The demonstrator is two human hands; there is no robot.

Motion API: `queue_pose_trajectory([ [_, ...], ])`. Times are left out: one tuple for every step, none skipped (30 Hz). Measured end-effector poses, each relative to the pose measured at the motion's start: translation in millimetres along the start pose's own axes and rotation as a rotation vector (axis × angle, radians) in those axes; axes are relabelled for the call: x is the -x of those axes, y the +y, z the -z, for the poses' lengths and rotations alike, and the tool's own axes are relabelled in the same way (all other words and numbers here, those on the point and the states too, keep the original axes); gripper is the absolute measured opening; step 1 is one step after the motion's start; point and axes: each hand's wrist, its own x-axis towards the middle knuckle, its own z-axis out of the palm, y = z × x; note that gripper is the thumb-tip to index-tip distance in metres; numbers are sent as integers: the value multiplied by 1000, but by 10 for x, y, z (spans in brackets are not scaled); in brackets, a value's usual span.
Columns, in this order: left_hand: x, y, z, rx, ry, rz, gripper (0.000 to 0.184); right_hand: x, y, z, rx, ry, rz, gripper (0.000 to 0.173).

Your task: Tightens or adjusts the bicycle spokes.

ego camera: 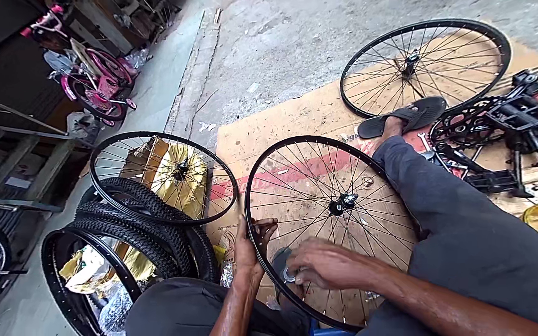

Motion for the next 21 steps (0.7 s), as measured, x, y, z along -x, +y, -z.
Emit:
queue_pose_trajectory([
  [-16, -18, 5, 2, 19, 15, 56, -34, -9, -55, -107, -9, 19, 17],
  [-28, -31, 10, -7, 36, 30, 52, -54, -5, -74, -190, -5, -1, 19],
  [-35, -39, 14, -12, 47, 41, 51, -70, 3, -71, -231, -3, -35, 26],
  [-36, -43, 23, -11, 50, 51, 52, -89, 2, -62, -236, -18, -62, 32],
  [-37, -42, 27, -2, 50, 58, 55, -111, 1, -45, -218, -45, -78, 30],
  [-38, -41, 26, 6, 48, 60, 55, -136, 9, -22, -203, -72, -80, 24],
  [-36, -40, 23, 9, 47, 61, 55, -160, 21, 14, -201, -113, -90, 23],
  [-32, -38, 21, 11, 47, 63, 55, -184, 30, 48, -220, -148, -112, 24],
  [-27, -35, 26, 13, 45, 62, 55, -206, 35, 60, -265, -159, -137, 25],
  [-19, -32, 35, 11, 43, 63, 55, -219, 27, 57, -312, -150, -157, 30],
  [-12, -31, 43, 10, 34, 64, 56, -223, 12, 48, -338, -131, -172, 37],
  [-14, -29, 43, 16, 23, 64, 56, -219, -5, 27, -327, -98, -180, 43],
  [-19, -26, 33, 20, 18, 63, 56, -205, -21, -17, -265, -57, -167, 45],
  [-21, -24, 21, 23, 13, 62, 57, -182, -27, -111, -159, -8, -125, 38],
  [-20, -24, 11, 25, 8, 62, 58, -165, -31, -243, -25, 52, -74, 26],
  [-18, -24, 7, 25, 3, 60, 58, -159, -35, -376, 89, 100, -34, 17],
  [-15, -23, 1, 24, 1, 57, 58, -163, -38, -478, 178, 140, -14, 16],
  [-11, -20, -5, 24, 0, 54, 59, -174, -39, -531, 228, 158, -15, 16],
  [-9, -19, -10, 23, 0, 52, 58, -186, -47, -535, 238, 144, -33, 15],
  [-10, -21, -11, 21, 4, 52, 58, -194, -67, -481, 208, 94, -66, 14],
  [-11, -27, -12, 17, 12, 52, 57, -202, -89, -378, 142, 8, -109, 16],
])
